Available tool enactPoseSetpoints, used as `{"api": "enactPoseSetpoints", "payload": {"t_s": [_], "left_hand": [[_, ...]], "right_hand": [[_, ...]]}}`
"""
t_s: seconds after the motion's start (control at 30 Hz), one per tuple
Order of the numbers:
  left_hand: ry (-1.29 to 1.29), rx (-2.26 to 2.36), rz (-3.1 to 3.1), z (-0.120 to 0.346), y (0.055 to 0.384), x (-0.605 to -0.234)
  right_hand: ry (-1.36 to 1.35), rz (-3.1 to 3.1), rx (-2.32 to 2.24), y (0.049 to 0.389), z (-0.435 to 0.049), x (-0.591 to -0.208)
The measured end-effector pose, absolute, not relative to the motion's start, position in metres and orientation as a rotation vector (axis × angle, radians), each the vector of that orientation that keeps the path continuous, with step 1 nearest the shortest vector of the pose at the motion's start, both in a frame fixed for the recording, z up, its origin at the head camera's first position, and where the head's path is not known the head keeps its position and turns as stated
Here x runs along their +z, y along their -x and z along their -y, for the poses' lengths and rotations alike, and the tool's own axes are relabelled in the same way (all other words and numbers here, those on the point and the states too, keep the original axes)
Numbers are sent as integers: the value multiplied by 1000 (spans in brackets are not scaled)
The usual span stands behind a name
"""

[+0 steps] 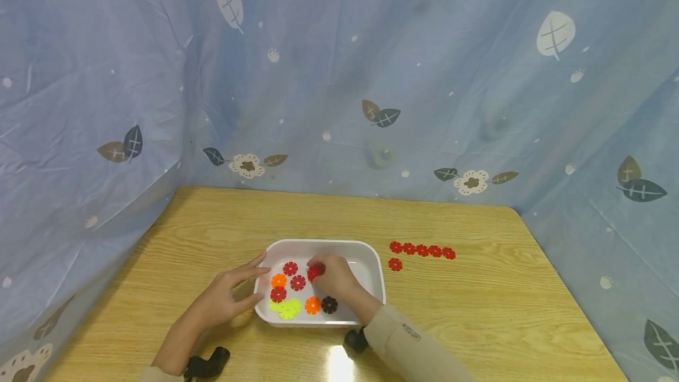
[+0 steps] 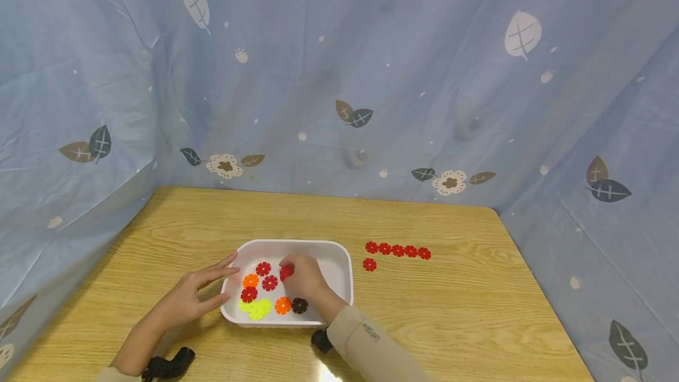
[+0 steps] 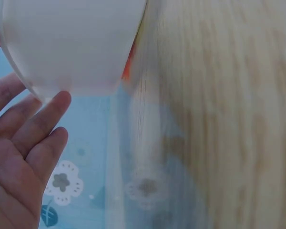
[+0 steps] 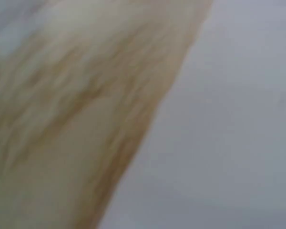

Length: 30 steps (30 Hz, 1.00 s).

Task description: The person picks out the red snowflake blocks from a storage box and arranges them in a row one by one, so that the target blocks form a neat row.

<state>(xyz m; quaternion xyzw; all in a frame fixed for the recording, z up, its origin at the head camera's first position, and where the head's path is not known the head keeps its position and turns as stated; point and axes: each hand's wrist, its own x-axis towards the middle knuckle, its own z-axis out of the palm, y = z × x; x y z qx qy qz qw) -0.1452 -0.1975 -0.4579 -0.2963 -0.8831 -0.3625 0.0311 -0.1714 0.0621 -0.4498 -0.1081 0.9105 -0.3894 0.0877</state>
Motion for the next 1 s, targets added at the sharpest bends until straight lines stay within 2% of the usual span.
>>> {"api": "enactPoseSetpoints", "payload": {"t_s": [0.23, 0.7, 1.0], "left_hand": [[904, -1104, 2727, 197, 145, -457], [934, -1103, 2701, 197, 146, -458], [926, -1106, 2706, 197, 145, -458]], "right_hand": [[210, -2570, -1383, 169, -70, -441], [234, -2408, -1811, 151, -114, -422], [-29, -2432, -1979, 140, -160, -420]]}}
